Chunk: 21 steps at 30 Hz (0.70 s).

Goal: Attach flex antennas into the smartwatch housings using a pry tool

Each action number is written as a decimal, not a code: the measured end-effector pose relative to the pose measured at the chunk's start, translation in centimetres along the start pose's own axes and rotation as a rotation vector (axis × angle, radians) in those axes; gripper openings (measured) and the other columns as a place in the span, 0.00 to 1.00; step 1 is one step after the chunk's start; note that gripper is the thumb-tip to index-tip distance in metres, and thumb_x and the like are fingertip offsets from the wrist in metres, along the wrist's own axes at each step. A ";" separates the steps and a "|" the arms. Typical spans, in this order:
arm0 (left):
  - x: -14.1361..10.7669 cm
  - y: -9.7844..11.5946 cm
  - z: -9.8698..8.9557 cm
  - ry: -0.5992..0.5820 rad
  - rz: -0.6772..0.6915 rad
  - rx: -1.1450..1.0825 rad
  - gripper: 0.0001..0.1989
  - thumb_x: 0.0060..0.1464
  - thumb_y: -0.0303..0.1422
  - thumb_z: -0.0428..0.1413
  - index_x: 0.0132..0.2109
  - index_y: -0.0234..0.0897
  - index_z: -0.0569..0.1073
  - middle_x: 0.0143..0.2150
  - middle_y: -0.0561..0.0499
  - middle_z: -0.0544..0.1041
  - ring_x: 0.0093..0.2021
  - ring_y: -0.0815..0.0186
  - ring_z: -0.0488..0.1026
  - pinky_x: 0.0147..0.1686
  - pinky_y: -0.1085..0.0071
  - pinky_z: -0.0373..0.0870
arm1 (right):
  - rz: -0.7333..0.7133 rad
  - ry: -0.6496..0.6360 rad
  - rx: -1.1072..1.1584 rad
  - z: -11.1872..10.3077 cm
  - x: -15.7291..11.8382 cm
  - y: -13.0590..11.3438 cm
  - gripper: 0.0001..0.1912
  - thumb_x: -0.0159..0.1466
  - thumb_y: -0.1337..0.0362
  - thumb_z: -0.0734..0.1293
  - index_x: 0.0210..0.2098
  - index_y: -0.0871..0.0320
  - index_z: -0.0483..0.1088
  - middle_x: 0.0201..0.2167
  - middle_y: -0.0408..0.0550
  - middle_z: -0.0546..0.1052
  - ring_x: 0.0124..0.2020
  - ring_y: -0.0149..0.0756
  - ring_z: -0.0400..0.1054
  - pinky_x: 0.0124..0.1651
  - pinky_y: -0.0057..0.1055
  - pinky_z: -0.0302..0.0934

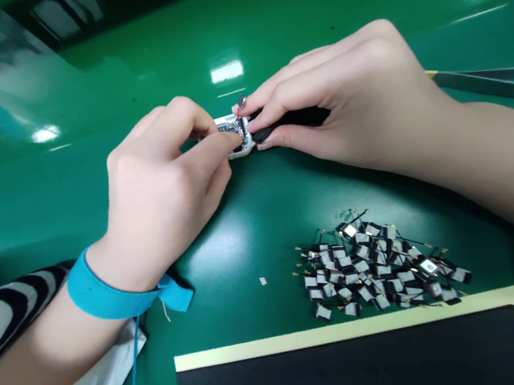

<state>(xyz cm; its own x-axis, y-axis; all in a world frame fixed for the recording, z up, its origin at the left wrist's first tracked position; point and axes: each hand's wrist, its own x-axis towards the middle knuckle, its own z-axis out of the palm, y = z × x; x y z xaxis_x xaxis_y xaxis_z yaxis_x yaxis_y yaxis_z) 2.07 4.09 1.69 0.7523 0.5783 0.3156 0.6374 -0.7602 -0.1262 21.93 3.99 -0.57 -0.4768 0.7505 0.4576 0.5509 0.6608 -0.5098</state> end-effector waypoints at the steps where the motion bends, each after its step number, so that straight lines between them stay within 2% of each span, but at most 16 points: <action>1: 0.0 0.0 0.0 -0.005 -0.001 0.000 0.12 0.56 0.29 0.45 0.41 0.36 0.73 0.36 0.49 0.71 0.34 0.66 0.67 0.30 0.71 0.63 | -0.017 -0.005 -0.020 0.0 0.0 0.0 0.03 0.54 0.69 0.67 0.27 0.54 0.72 0.33 0.37 0.75 0.42 0.36 0.69 0.46 0.33 0.65; 7: -0.2 -0.2 0.2 0.024 0.015 0.006 0.12 0.56 0.30 0.45 0.42 0.41 0.72 0.37 0.52 0.70 0.36 0.68 0.68 0.32 0.71 0.65 | -0.029 0.005 -0.044 0.1 -0.2 0.0 0.05 0.54 0.69 0.67 0.28 0.53 0.72 0.34 0.36 0.75 0.42 0.37 0.69 0.45 0.34 0.66; 14: -0.1 -0.4 0.3 0.029 0.042 0.019 0.13 0.57 0.33 0.43 0.40 0.40 0.72 0.34 0.54 0.68 0.36 0.69 0.68 0.32 0.72 0.65 | -0.023 -0.003 -0.037 0.0 -0.1 -0.1 0.05 0.54 0.70 0.66 0.28 0.53 0.71 0.34 0.36 0.75 0.42 0.36 0.69 0.45 0.33 0.65; 21: 0.4 0.6 -0.3 -0.042 -0.142 -0.075 0.12 0.58 0.34 0.44 0.37 0.34 0.70 0.30 0.53 0.70 0.31 0.72 0.66 0.29 0.76 0.62 | -0.029 -0.004 -0.034 0.1 0.0 0.1 0.03 0.53 0.68 0.67 0.27 0.53 0.70 0.34 0.38 0.75 0.41 0.39 0.69 0.45 0.36 0.66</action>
<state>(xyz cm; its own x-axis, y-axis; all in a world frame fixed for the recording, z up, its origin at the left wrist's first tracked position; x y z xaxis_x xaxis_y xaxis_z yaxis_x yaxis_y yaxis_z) 2.68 3.81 2.04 0.6629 0.6920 0.2859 0.7246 -0.6890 -0.0123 21.90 4.09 -0.67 -0.4956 0.7308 0.4694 0.5594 0.6820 -0.4712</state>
